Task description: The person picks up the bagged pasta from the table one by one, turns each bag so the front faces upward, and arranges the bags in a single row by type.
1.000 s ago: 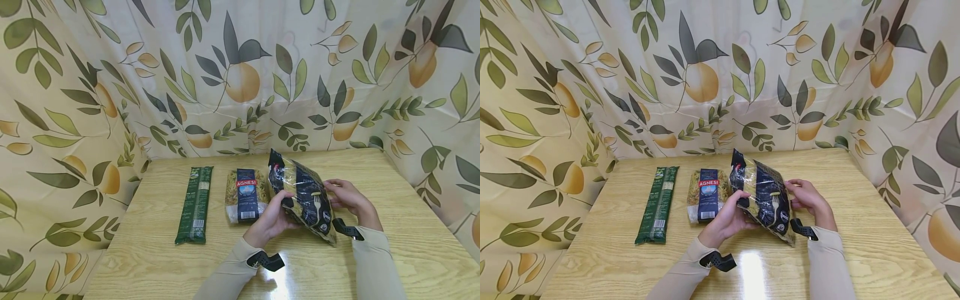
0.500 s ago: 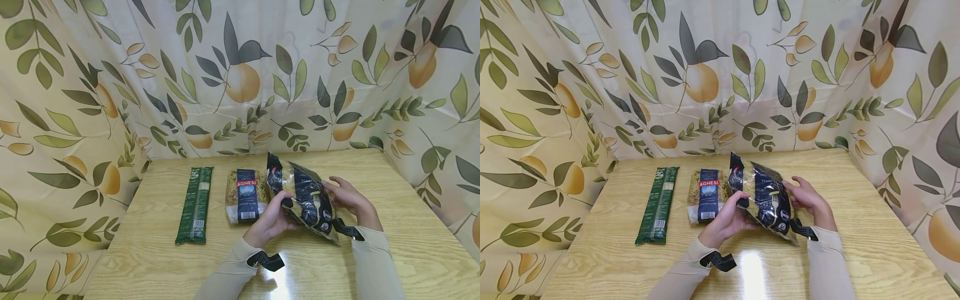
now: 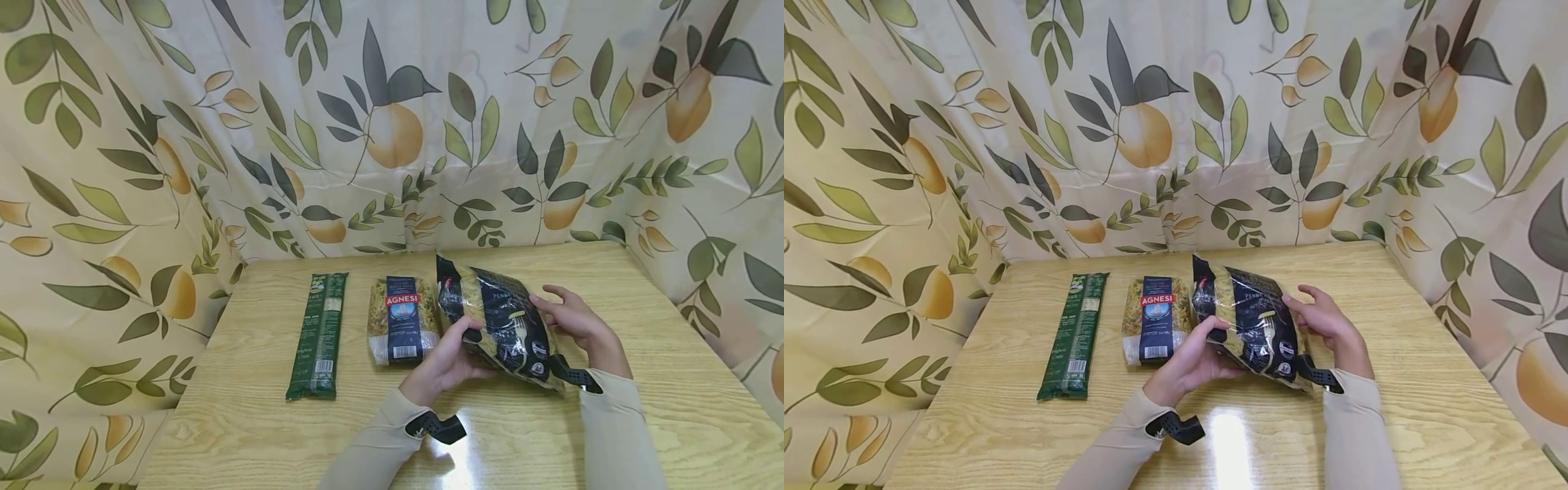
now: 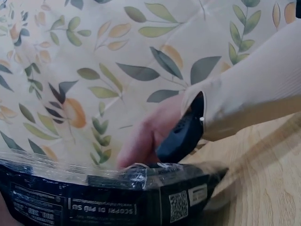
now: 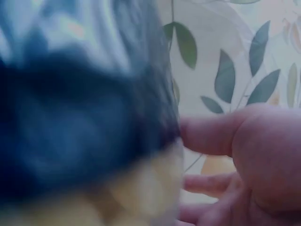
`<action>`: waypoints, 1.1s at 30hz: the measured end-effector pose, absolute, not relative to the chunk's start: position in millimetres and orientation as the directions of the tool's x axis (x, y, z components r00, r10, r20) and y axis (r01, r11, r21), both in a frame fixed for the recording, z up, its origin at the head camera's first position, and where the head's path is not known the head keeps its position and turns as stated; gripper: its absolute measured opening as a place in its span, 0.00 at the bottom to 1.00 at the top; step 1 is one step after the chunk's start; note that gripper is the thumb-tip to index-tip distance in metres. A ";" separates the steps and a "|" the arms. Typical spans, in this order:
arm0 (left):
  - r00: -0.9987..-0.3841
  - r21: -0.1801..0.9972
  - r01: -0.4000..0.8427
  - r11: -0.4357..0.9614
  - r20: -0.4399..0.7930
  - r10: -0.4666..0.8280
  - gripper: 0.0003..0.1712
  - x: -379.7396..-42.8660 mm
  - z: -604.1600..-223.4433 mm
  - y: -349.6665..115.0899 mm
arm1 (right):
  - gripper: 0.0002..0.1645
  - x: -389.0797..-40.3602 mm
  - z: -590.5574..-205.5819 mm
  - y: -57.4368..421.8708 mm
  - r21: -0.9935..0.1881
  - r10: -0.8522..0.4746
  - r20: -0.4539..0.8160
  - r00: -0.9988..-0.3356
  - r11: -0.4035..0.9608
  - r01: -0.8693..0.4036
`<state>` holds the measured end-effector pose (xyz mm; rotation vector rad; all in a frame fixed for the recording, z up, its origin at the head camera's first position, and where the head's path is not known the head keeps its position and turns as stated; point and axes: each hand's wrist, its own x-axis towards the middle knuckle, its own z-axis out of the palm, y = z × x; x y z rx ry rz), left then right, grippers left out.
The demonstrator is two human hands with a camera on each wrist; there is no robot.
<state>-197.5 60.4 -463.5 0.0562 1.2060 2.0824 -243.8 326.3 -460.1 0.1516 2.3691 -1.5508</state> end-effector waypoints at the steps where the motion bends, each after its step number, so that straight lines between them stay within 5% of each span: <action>1: -0.743 0.777 -0.556 -0.295 -0.307 0.595 0.33 -196.6 -464.2 61.0 | 0.52 -243.4 -460.1 326.8 -0.878 -0.068 -0.294 -0.953 0.413 0.242; 15: -0.774 0.805 -0.541 -0.243 -0.364 0.518 0.15 -191.2 -466.1 65.4 | 0.46 -235.0 -453.9 334.6 -0.869 0.051 -0.187 -0.981 0.457 0.189; 26: -0.795 0.819 -0.521 -0.243 -0.362 0.486 0.13 -191.4 -470.5 68.6 | 0.48 -239.2 -458.9 335.7 -0.880 -0.003 -0.304 -0.953 0.384 0.280; 33: -0.796 0.820 -0.511 -0.259 -0.337 0.503 0.15 -191.7 -475.8 68.4 | 0.45 -238.6 -457.5 334.3 -0.834 0.040 -0.250 -0.967 0.499 0.236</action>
